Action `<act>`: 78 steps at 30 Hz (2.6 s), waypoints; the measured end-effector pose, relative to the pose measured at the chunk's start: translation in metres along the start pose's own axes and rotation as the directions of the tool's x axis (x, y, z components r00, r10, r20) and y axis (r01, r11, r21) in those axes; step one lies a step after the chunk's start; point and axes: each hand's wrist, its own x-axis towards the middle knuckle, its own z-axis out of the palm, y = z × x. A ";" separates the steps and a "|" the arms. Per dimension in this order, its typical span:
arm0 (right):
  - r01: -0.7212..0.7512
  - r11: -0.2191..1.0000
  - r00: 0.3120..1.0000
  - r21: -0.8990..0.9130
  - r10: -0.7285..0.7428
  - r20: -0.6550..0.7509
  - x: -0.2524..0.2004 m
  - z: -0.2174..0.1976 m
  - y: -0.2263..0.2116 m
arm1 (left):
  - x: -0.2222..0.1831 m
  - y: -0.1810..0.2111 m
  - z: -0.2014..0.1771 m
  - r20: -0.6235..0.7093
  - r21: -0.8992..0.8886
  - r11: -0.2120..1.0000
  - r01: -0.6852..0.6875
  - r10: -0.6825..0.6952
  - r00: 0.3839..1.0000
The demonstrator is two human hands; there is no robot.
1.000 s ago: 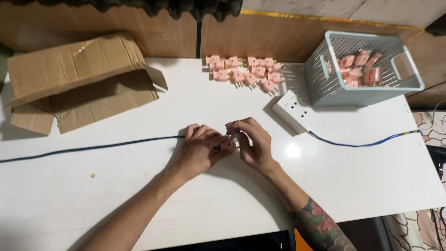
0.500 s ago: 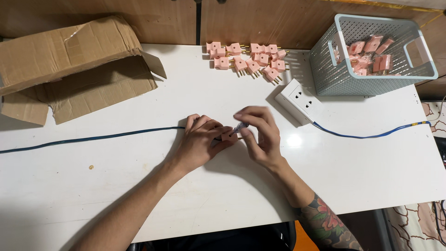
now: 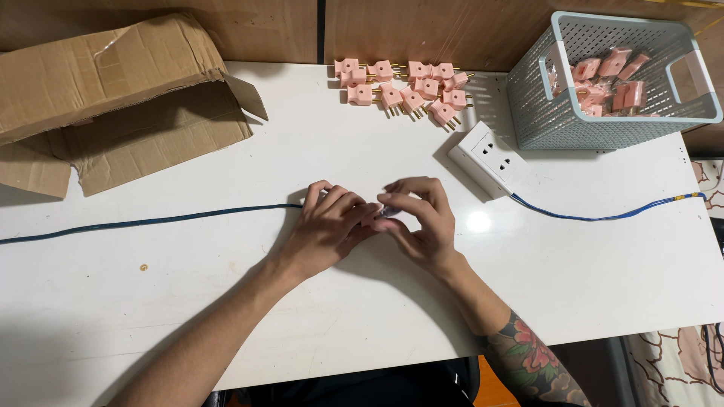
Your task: The person uses a screwdriver to unscrew and disassemble electrical plugs on a workbench.
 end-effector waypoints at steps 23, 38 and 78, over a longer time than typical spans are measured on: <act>0.111 0.987 0.992 -0.116 -0.117 -0.051 -0.010 -0.006 0.006 | 0.009 0.012 -0.019 -0.069 -0.130 0.991 0.013 -0.022 0.997; -0.468 0.879 0.882 -0.089 0.459 -0.104 -0.002 -0.060 0.076 | 0.002 -0.001 -0.003 -0.254 -0.150 0.987 0.058 -0.095 0.963; -0.203 0.963 0.803 -0.177 0.267 0.533 0.026 -0.036 0.017 | 0.012 -0.010 -0.021 -0.478 -0.623 0.771 0.133 -0.509 0.716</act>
